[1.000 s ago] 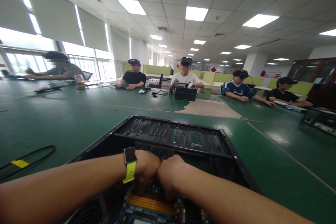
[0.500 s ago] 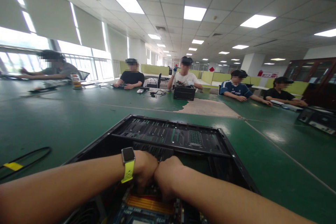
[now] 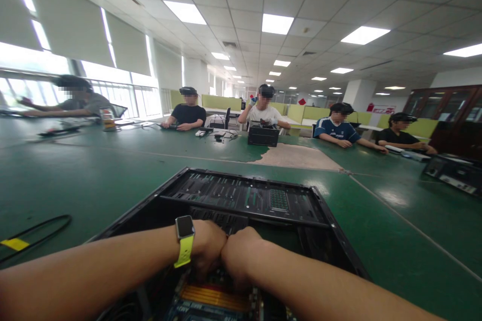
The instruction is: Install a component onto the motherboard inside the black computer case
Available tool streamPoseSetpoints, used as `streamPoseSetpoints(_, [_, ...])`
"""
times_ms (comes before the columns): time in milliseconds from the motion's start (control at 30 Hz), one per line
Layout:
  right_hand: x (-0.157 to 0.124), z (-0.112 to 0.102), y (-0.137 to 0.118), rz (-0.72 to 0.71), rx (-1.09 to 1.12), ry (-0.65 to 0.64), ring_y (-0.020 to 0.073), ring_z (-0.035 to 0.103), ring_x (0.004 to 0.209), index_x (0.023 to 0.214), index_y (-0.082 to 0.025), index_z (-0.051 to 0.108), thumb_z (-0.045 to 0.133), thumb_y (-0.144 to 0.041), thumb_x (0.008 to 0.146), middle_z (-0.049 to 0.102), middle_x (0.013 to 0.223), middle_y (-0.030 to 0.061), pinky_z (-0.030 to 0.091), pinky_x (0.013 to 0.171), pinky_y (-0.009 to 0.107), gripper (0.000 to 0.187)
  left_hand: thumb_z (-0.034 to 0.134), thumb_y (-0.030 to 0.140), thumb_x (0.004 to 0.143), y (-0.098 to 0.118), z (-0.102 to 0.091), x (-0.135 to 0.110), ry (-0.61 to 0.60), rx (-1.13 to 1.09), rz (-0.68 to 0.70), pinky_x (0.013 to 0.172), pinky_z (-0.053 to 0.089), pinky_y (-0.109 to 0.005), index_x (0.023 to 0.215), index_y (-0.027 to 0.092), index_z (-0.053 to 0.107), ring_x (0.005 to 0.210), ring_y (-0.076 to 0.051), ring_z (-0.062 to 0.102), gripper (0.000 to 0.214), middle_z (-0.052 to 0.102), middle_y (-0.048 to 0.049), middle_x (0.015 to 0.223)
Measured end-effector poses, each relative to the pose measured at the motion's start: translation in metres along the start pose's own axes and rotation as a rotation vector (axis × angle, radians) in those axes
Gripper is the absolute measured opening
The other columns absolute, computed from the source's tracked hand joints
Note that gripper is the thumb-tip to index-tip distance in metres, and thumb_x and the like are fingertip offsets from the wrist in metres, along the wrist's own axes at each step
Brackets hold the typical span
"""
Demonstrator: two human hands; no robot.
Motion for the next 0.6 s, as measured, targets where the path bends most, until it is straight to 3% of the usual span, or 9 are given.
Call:
streamPoseSetpoints(133, [-0.0011,0.0022,-0.0014,-0.024,-0.052,-0.049,0.0282,0.067,0.091,0.104,-0.021,0.07,0.074,-0.034,0.064,0.07,0.104,0.0087,0.056,0.077,0.037,0.042,0.084,0.015,0.04,-0.0007,-0.0033,-0.0053,0.039,-0.037,-0.014,0.065,0.051,-0.03,0.075,0.017,0.072,0.076,-0.024,0.066,0.037,0.074,-0.0072,0.09])
streamPoseSetpoints(267, [-0.0042,-0.0002,-0.0011,-0.025,-0.043,-0.044,0.0278,0.067,0.091,0.105,-0.021,0.07,0.072,-0.036,0.067,0.07,0.103,0.0087,0.056,0.077,0.037,0.041,0.08,0.011,0.04,0.0014,-0.0052,-0.0086,0.027,-0.07,-0.019,0.065,0.051,-0.031,0.054,0.018,0.062,0.07,-0.023,0.064,0.024,0.069,-0.0034,0.068])
streamPoseSetpoints(433, [-0.0094,-0.0029,-0.0011,-0.013,-0.035,-0.073,0.0277,0.066,0.095,0.104,-0.02,0.07,0.072,-0.034,0.068,0.069,0.105,0.009,0.055,0.081,0.036,0.038,0.082,0.012,0.038,0.0014,-0.0055,-0.0089,-0.015,-0.114,-0.069,0.065,0.051,-0.033,0.039,0.019,0.046,0.061,-0.022,0.06,0.037,0.049,0.003,0.04])
streamPoseSetpoints(600, [-0.0065,-0.0005,-0.0012,-0.025,-0.024,-0.04,0.0291,0.066,0.093,0.106,-0.019,0.07,0.071,-0.039,0.07,0.069,0.104,0.0104,0.056,0.078,0.037,0.041,0.086,0.018,0.033,-0.0028,-0.002,-0.0018,0.0,-0.13,-0.071,0.058,0.049,-0.029,0.039,0.018,0.047,0.053,-0.017,0.057,0.039,0.052,0.0039,0.04])
Point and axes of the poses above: each hand's wrist, its own x-axis towards the middle knuckle, its own z-axis out of the palm, y = z × x, the point moved 6 cm from there along x, towards the middle knuckle
